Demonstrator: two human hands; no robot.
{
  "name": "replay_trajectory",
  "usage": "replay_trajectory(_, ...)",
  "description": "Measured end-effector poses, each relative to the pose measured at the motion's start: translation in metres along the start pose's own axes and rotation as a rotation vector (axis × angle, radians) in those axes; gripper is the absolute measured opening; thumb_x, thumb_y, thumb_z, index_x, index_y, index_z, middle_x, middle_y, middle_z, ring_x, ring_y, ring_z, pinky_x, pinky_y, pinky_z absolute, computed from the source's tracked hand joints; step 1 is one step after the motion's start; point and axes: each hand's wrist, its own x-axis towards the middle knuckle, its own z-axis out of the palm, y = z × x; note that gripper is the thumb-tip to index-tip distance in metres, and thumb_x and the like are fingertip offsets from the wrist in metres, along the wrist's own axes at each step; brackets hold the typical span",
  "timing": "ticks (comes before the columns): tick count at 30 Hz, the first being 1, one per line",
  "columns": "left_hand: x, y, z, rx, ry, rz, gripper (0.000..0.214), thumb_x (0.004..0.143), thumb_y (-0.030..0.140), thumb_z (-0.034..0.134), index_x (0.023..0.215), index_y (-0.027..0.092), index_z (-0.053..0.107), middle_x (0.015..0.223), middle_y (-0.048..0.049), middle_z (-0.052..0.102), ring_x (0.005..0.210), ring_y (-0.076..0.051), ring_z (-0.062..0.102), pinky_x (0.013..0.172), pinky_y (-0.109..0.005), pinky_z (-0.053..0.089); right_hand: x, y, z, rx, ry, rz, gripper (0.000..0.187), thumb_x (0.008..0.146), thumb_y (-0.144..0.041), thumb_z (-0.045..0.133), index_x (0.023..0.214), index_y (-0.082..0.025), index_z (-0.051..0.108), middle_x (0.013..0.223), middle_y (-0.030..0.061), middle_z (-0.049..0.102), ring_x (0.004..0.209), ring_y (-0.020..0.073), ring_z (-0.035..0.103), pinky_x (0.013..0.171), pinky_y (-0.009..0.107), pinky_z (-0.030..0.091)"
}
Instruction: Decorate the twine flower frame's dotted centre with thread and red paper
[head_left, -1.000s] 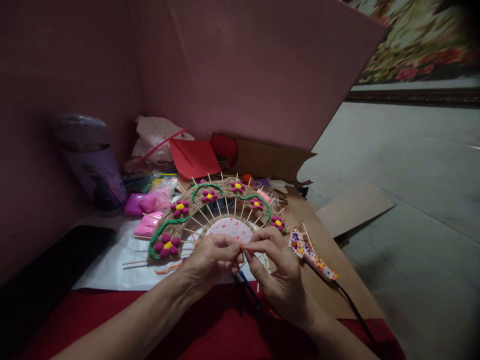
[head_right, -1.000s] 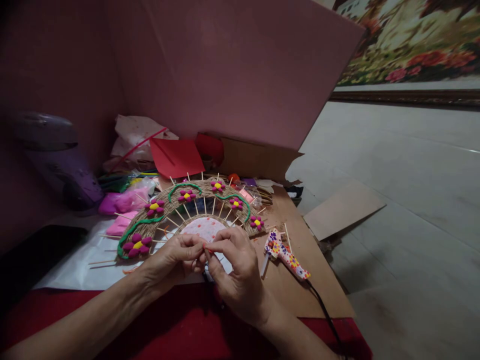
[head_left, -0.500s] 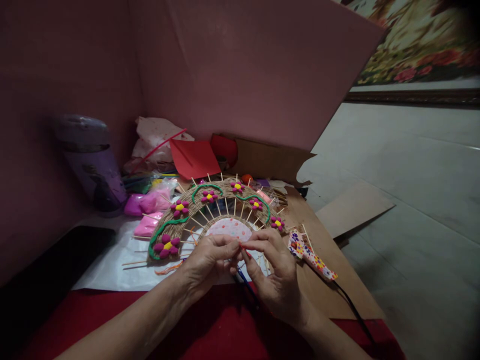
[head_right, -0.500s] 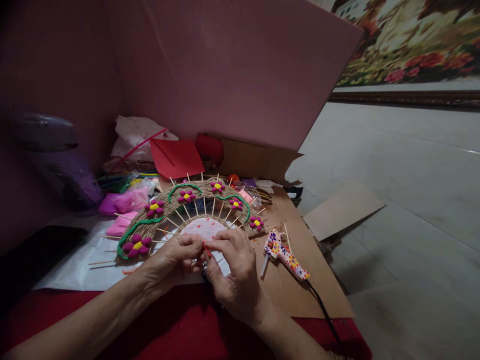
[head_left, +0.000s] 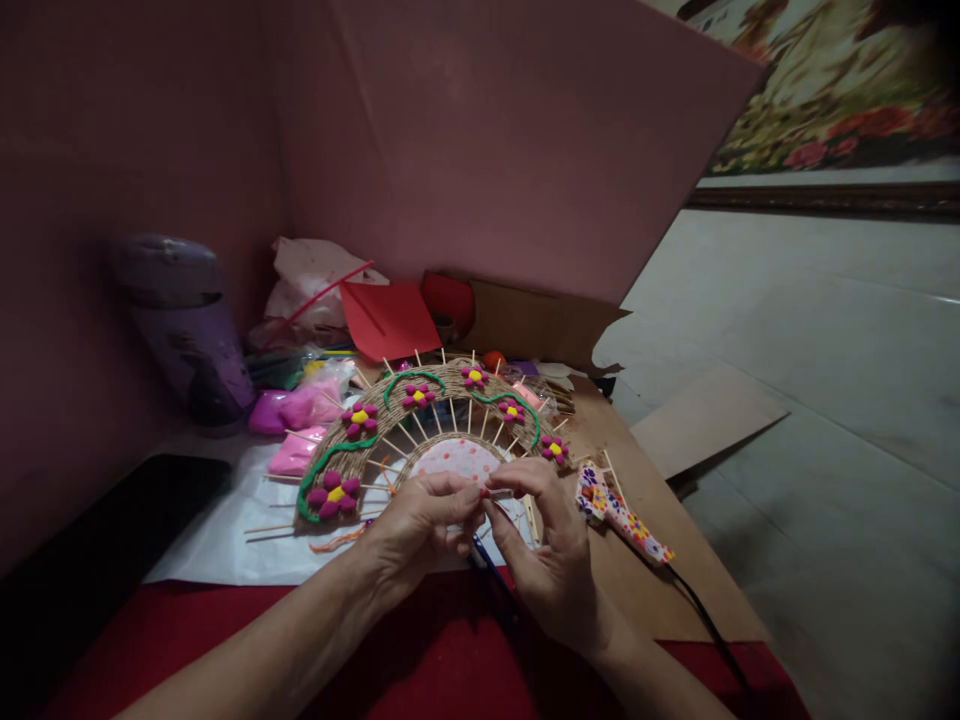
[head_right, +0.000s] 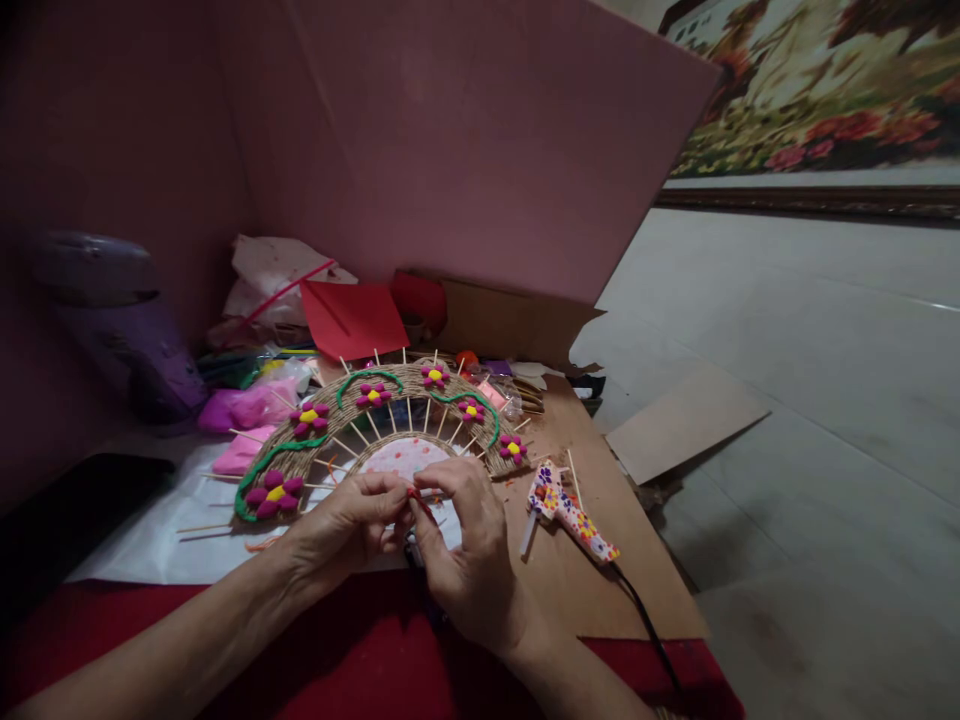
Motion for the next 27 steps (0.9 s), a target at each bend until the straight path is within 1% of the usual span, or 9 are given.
replay_trajectory(3, 0.001, -0.001, 0.0, 0.007, -0.035, 0.006, 0.023, 0.061, 0.029, 0.078, 0.06, 0.01, 0.066, 0.054, -0.0012, 0.053, 0.048, -0.007, 0.044, 0.045, -0.02, 0.033, 0.0, 0.0, 0.001, 0.011, -0.007, 0.012, 0.023, 0.083, -0.007, 0.051, 0.1, -0.022, 0.052, 0.094, 0.0045, 0.056, 0.092, 0.0193, 0.053, 0.082, 0.036, 0.044)
replay_trajectory(5, 0.001, -0.001, 0.0, 0.002, -0.037, 0.004, 0.022, 0.06, 0.028, 0.078, 0.059, 0.01, 0.066, 0.054, -0.0011, 0.053, 0.048, -0.007, 0.044, 0.045, -0.02, 0.033, 0.0, 0.0, 0.0, 0.024, -0.014, 0.036, 0.02, 0.084, -0.008, 0.051, 0.099, -0.022, 0.052, 0.092, 0.0043, 0.056, 0.09, 0.0191, 0.053, 0.08, 0.035, 0.044)
replay_trajectory(11, -0.001, 0.001, 0.001, 0.01, -0.032, 0.007, 0.02, 0.063, 0.028, 0.077, 0.064, 0.01, 0.068, 0.057, -0.0026, 0.056, 0.049, -0.007, 0.046, 0.045, -0.019, 0.034, 0.001, 0.0, 0.0, 0.137, -0.02, 0.172, 0.014, 0.086, -0.016, 0.053, 0.099, -0.021, 0.051, 0.087, 0.0021, 0.054, 0.081, 0.0151, 0.053, 0.073, 0.029, 0.045)
replay_trajectory(16, -0.001, 0.001, 0.001, 0.015, -0.036, -0.001, 0.022, 0.063, 0.028, 0.077, 0.062, 0.009, 0.066, 0.056, -0.0026, 0.056, 0.046, -0.007, 0.047, 0.042, -0.018, 0.034, 0.0, 0.004, 0.0, 0.233, -0.023, 0.257, 0.016, 0.086, -0.02, 0.055, 0.101, -0.021, 0.052, 0.088, 0.0021, 0.056, 0.083, 0.0154, 0.054, 0.075, 0.029, 0.046)
replay_trajectory(21, -0.001, 0.002, 0.003, 0.001, -0.054, 0.019, 0.02, 0.068, 0.028, 0.073, 0.07, 0.009, 0.067, 0.06, -0.001, 0.054, 0.048, -0.006, 0.047, 0.041, -0.017, 0.036, -0.001, 0.007, -0.001, 0.294, -0.009, 0.298, 0.023, 0.085, -0.021, 0.057, 0.107, -0.022, 0.05, 0.096, 0.0038, 0.058, 0.09, 0.0169, 0.056, 0.079, 0.031, 0.046)
replay_trajectory(24, -0.001, 0.003, 0.004, 0.011, -0.05, 0.041, 0.019, 0.071, 0.028, 0.071, 0.074, 0.01, 0.068, 0.062, -0.0013, 0.055, 0.051, -0.006, 0.048, 0.042, -0.016, 0.037, -0.001, 0.006, -0.003, 0.307, 0.036, 0.306, 0.024, 0.085, -0.023, 0.057, 0.108, -0.022, 0.051, 0.1, 0.0048, 0.057, 0.093, 0.0172, 0.055, 0.08, 0.031, 0.046)
replay_trajectory(26, -0.001, 0.004, 0.005, 0.012, -0.027, 0.046, 0.019, 0.07, 0.027, 0.072, 0.074, 0.01, 0.067, 0.063, -0.0017, 0.056, 0.051, -0.007, 0.048, 0.041, -0.016, 0.037, -0.002, 0.008, -0.004, 0.327, 0.11, 0.348, 0.021, 0.086, -0.026, 0.056, 0.106, -0.022, 0.053, 0.1, 0.0051, 0.058, 0.092, 0.017, 0.056, 0.079, 0.03, 0.046)
replay_trajectory(27, -0.001, 0.005, 0.005, 0.006, -0.01, 0.041, 0.019, 0.068, 0.027, 0.073, 0.073, 0.009, 0.067, 0.062, -0.0018, 0.056, 0.051, -0.006, 0.048, 0.04, -0.016, 0.037, -0.003, 0.01, -0.006, 0.335, 0.154, 0.385, 0.018, 0.086, -0.028, 0.056, 0.102, -0.021, 0.054, 0.096, 0.0046, 0.059, 0.088, 0.0164, 0.057, 0.076, 0.029, 0.047)
